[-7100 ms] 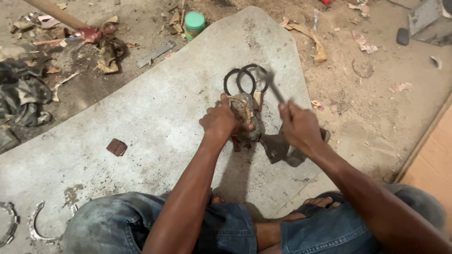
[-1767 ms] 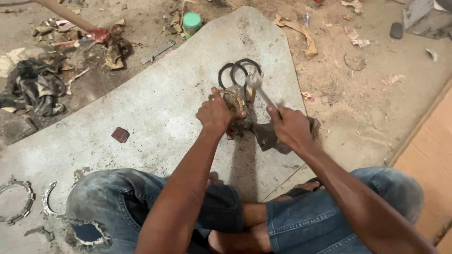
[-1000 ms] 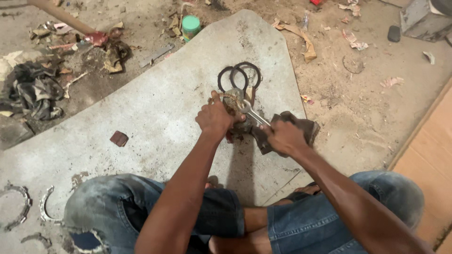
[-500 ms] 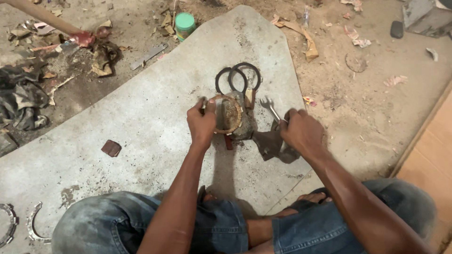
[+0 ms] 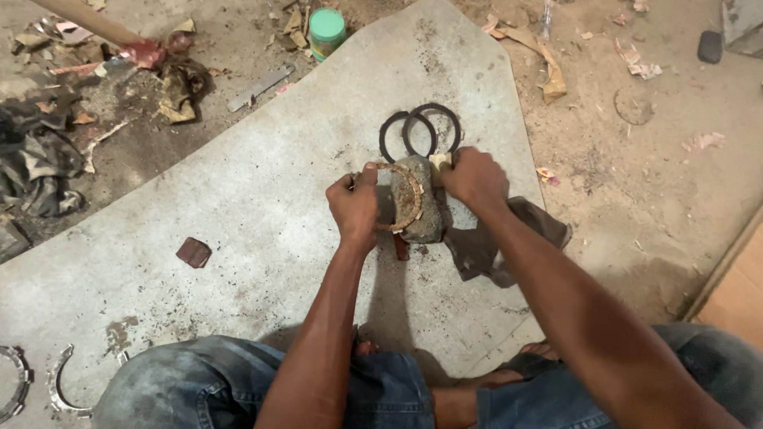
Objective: The person sits on the floor and uses a wrench to scrape and clean a circular metal part resting on a stone. After scraping, the person uses a cloth to wipe the surface of the metal part.
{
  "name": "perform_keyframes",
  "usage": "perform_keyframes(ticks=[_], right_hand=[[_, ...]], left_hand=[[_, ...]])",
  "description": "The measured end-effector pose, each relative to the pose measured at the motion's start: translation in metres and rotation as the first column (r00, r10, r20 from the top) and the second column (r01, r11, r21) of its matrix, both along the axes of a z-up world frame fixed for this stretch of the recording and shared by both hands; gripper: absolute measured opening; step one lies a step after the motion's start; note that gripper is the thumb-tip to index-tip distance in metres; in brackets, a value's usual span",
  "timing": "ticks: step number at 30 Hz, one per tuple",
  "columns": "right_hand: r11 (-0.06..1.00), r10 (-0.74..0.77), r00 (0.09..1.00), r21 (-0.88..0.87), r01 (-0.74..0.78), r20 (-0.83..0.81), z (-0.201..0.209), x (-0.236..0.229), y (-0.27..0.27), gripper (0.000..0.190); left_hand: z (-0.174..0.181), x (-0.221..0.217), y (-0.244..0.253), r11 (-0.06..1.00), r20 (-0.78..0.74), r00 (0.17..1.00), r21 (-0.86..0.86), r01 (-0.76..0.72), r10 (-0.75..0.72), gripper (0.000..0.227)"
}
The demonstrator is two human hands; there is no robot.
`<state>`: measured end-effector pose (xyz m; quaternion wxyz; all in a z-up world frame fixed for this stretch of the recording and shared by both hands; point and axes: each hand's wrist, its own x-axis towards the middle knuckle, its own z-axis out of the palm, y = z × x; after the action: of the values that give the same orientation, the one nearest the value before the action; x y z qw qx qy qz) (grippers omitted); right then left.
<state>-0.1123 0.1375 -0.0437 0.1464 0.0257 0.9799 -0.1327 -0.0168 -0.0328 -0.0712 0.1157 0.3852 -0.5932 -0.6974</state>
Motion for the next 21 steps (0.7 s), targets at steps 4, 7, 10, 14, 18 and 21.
perform_keyframes(ticks=[4,7,10,14,18,21], right_hand=[[0.975,-0.029,1.0,-0.222,0.027,-0.003,0.008,0.0,0.034,0.039],[0.749,-0.078,0.981,-0.639,0.174,0.175,0.017,0.03,0.056,0.031],[0.714,-0.053,0.998,-0.699,0.047,0.013,0.01,0.059,0.049,0.027],[0.782,-0.081,0.992,-0.623,0.005,-0.094,-0.007,0.065,0.017,0.025],[0.792,-0.184,0.972,-0.608,0.057,-0.148,-0.01,0.067,-0.002,0.03],[0.819,-0.206,0.963,-0.568,0.074,-0.173,-0.011,0.07,-0.009,0.033]], left_hand=[[0.005,-0.001,0.002,1.0,0.032,0.999,-0.022,-0.006,0.007,0.041],[0.006,-0.005,0.007,0.997,0.079,0.997,-0.076,-0.004,0.01,0.043],[0.008,-0.007,0.01,0.995,0.13,0.992,-0.096,0.007,0.006,0.045],[0.012,-0.005,0.009,0.989,0.192,0.981,-0.15,0.015,0.014,0.047],[0.018,-0.005,0.013,0.992,0.184,0.982,-0.128,-0.021,0.045,0.041],[0.019,-0.003,0.013,0.992,0.197,0.979,-0.119,-0.028,0.052,0.039]])
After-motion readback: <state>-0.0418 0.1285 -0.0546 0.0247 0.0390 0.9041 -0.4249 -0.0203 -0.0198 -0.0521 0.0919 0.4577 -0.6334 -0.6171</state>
